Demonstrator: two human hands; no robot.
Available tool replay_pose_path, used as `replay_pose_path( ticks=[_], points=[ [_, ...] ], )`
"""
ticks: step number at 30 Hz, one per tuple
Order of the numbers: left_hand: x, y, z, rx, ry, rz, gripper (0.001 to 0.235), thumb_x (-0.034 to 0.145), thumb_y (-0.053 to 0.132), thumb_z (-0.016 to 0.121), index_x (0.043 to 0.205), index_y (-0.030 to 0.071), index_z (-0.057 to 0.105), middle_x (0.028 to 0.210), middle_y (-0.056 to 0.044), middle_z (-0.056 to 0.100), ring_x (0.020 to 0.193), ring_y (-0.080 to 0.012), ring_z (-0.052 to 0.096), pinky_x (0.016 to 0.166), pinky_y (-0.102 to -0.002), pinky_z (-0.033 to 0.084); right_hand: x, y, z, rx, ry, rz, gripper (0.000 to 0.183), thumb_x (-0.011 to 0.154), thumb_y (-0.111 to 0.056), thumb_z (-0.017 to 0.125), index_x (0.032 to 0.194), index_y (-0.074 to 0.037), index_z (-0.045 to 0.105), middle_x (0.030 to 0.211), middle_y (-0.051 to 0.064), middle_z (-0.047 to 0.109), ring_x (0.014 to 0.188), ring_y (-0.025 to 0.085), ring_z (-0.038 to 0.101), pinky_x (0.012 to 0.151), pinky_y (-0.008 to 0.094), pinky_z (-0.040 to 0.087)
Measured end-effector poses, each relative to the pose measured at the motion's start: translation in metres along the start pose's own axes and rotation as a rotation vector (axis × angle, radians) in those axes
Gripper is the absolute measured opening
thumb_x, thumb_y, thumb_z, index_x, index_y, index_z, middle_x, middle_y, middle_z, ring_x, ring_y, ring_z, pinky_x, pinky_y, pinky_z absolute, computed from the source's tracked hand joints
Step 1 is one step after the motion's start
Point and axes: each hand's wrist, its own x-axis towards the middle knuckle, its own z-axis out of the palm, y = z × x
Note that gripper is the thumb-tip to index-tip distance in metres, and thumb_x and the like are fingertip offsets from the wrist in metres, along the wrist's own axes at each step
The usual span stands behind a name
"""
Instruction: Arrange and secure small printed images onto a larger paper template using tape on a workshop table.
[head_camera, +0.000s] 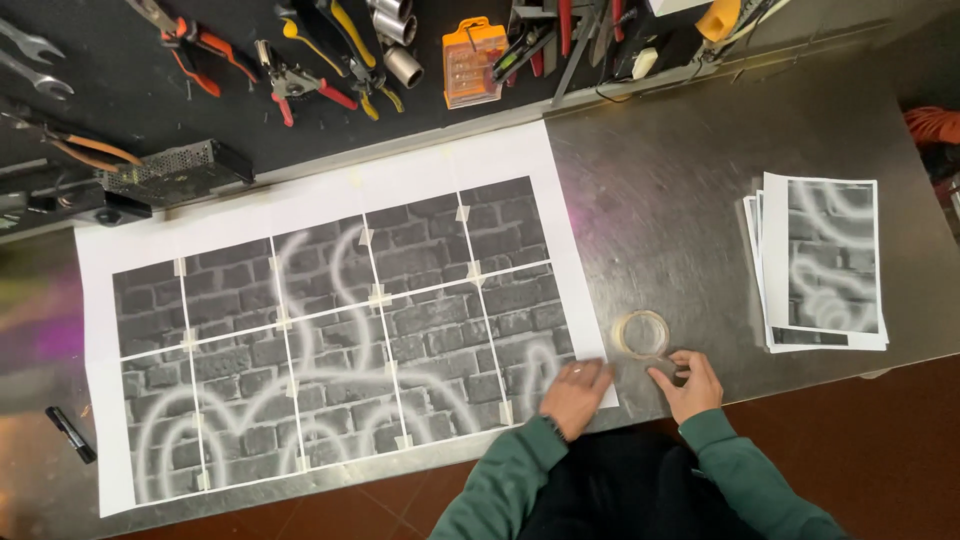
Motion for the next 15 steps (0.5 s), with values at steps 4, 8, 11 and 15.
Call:
replay_pose_path(
  ticks=[4,8,11,15],
  points=[
    [0.060,0.000,0.046,0.149,0.056,0.232,0.047,0.091,0.010,0.057,0.137,0.004,0.056,0.130,-0.017,0.065,0.125,-0.0340,0.062,0.112,-0.045,0.045,0.006,0.028,0.024,0.094,-0.039,0.024,0.039,0.081,-0.020,0.083,0.109,-0.003,0.062,0.110,0.011,0.069,0.088,0.024,0.071,0.073,0.038,0.058],
    [0.070,-0.013,0.102,0.215,-0.107,0.201,0.050,0.096,0.014,0.054,0.145,0.009,0.050,0.116,-0.014,0.068,0.107,-0.0342,0.067,0.113,-0.046,0.044,0.013,0.047,0.033,0.105,-0.127,0.077,0.027,0.091,-0.015,0.075,0.113,-0.004,0.065,0.104,0.012,0.077,0.099,0.023,0.075,0.083,0.039,0.058],
    [0.076,-0.007,0.100,0.217,-0.149,0.152,0.053,0.097,0.014,0.053,0.149,0.016,0.048,0.111,-0.012,0.070,0.101,-0.0311,0.069,0.101,-0.043,0.046,0.011,0.044,0.021,0.123,-0.156,0.069,0.029,0.091,-0.015,0.075,0.114,-0.003,0.064,0.101,0.013,0.076,0.096,0.025,0.074,0.081,0.040,0.058],
    [0.084,0.009,0.079,0.187,-0.160,0.062,0.050,0.096,0.013,0.053,0.146,0.020,0.053,0.101,-0.007,0.070,0.098,-0.0249,0.070,0.090,-0.041,0.047,0.004,0.037,0.002,0.070,-0.174,0.116,0.029,0.091,-0.018,0.077,0.111,-0.002,0.063,0.095,0.012,0.076,0.090,0.024,0.075,0.081,0.038,0.058]
  ],
)
